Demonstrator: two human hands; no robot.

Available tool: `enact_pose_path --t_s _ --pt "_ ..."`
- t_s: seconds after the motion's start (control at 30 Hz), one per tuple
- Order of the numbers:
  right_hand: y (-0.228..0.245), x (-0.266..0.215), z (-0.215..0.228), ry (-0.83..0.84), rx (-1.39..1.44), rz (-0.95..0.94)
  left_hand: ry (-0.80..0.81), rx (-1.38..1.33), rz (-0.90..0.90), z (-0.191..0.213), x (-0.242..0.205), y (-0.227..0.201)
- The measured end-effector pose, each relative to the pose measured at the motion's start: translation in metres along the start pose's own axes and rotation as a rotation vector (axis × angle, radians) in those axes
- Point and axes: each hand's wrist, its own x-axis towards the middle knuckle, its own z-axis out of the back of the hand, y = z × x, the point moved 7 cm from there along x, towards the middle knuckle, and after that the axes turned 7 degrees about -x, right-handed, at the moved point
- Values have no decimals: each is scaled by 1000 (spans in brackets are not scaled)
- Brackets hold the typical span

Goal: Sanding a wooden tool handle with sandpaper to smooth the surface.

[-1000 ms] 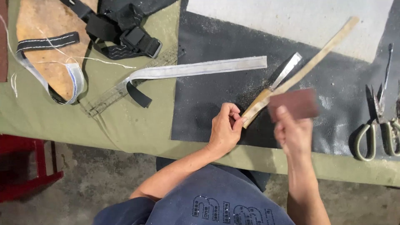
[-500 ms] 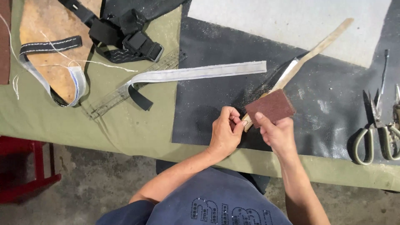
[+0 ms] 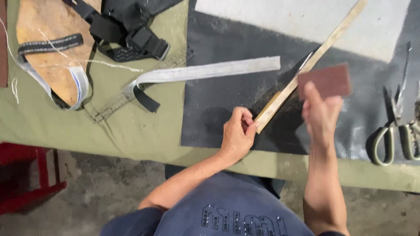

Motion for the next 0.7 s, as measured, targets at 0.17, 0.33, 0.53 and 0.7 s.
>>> enact_pose_path --t_s 0.17,0.33,0.53,0.7 --pt "31 -74 -21 181 -8 -84 -4 -7 21 -1 -2 9" --pt "28 -31 5 20 218 119 13 1 -13 0 -4 0" --pt "28 -62 -18 346 421 6 32 -59 -22 -5 -8 -25" --pt "53 -32 -6 251 369 188 134 -61 -1 -12 -10 -37"
